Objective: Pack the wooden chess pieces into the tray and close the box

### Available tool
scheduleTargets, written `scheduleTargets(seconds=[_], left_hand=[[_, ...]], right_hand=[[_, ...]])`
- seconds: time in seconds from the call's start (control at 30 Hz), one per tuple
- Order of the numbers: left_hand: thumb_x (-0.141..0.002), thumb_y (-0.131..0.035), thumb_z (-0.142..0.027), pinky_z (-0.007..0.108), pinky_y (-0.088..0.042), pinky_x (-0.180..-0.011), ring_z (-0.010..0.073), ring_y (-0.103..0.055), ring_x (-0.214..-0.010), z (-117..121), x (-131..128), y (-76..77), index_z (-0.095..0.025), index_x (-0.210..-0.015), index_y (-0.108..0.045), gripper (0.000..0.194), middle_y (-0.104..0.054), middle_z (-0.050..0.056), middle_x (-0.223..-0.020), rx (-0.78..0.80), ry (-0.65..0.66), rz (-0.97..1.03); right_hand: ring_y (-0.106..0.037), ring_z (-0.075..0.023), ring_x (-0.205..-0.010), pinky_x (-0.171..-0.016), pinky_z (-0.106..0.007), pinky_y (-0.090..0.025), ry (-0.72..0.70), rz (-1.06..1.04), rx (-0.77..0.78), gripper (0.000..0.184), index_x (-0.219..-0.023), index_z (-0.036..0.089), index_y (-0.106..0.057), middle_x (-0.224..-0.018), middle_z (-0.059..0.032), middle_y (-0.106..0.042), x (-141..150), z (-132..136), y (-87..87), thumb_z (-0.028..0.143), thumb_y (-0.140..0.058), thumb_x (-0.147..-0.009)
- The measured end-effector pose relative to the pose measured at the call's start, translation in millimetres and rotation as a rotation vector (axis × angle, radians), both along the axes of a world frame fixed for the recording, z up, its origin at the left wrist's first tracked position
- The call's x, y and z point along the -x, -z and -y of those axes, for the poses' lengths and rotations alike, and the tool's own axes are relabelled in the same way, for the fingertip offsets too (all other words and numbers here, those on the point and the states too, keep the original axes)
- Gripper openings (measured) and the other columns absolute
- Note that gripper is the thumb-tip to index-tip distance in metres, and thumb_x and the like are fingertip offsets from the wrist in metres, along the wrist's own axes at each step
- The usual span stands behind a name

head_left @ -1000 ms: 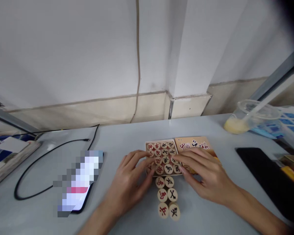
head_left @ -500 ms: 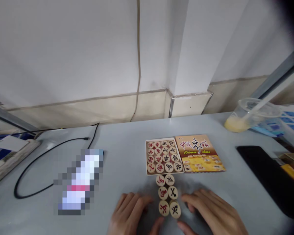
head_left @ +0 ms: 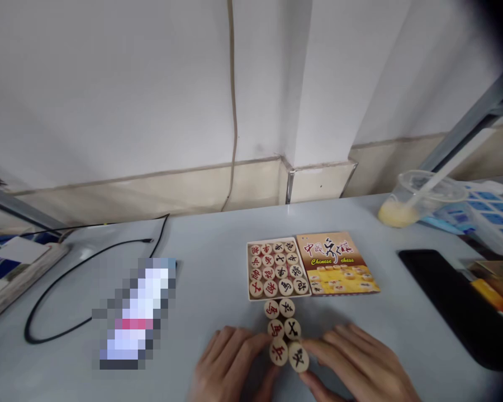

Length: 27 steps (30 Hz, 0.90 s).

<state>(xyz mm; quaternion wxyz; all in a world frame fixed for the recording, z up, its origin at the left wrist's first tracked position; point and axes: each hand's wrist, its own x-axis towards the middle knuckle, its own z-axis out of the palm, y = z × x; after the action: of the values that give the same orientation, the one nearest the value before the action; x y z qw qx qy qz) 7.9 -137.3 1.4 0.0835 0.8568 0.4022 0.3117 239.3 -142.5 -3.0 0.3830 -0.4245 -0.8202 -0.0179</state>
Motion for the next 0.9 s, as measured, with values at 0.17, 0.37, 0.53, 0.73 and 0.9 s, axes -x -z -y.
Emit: scheduleTargets(seconds=[0.17, 0.37, 0.53, 0.73, 0.9], left_hand=[[-0.093, -0.065, -0.015, 0.031, -0.054, -0.073, 0.0174, -0.063, -0.086, -34, -5, -17.7, -0.021, -0.114, -0.06, 0.022, -0.07, 0.004, -0.096, 0.023, -0.032, 0.079], [-0.094, -0.066, -0.022, 0.035, -0.053, -0.077, 0.0201, -0.062, -0.093, -86, -5, -32.6, -0.022, -0.108, -0.063, 0.015, -0.068, 0.004, -0.1, 0.006, -0.04, 0.015], [-0.092, -0.067, -0.023, 0.041, -0.053, -0.083, 0.0247, -0.06, -0.099, -106, -6, -19.4, -0.02, -0.105, -0.066, 0.013, -0.068, 0.007, -0.104, 0.033, -0.063, -0.017], [-0.094, -0.064, -0.021, 0.047, -0.052, -0.093, 0.0267, -0.057, -0.112, -105, -3, -7.7, -0.021, -0.108, -0.07, 0.015, -0.065, 0.01, -0.118, 0.043, -0.059, -0.008], [-0.097, -0.058, -0.018, 0.045, -0.051, -0.095, 0.0251, -0.057, -0.115, -103, -2, -10.1, -0.023, -0.106, -0.07, 0.016, -0.064, 0.008, -0.12, 0.088, -0.041, 0.012]], right_hand=[[-0.065, -0.0161, -0.079, -0.073, -0.032, -0.05, -0.103, -0.038, 0.044, 0.019, -0.113, 0.02, -0.064, -0.087, -0.0015, -0.07, -7, -38, -19.9, 0.02, -0.062, -0.094], [-0.065, -0.0179, -0.09, -0.081, -0.034, -0.052, -0.058, 0.091, 0.023, 0.017, -0.11, 0.02, -0.065, -0.096, -0.003, -0.071, -10, -90, -25.9, 0.029, -0.059, -0.098], [-0.061, -0.0214, -0.096, -0.084, -0.038, -0.051, -0.026, 0.204, 0.077, 0.02, -0.109, 0.018, -0.069, -0.097, -0.0058, -0.068, -13, -104, -14.0, 0.031, -0.056, -0.099], [-0.057, -0.019, -0.092, -0.082, -0.035, -0.047, -0.023, 0.151, 0.149, 0.02, -0.106, 0.02, -0.071, -0.093, -0.0041, -0.065, -13, -102, -9.9, 0.028, -0.054, -0.101], [-0.056, -0.0188, -0.091, -0.082, -0.036, -0.047, -0.051, 0.16, 0.203, 0.023, -0.106, 0.023, -0.073, -0.094, -0.0045, -0.064, -11, -98, -15.1, 0.026, -0.05, -0.102]])
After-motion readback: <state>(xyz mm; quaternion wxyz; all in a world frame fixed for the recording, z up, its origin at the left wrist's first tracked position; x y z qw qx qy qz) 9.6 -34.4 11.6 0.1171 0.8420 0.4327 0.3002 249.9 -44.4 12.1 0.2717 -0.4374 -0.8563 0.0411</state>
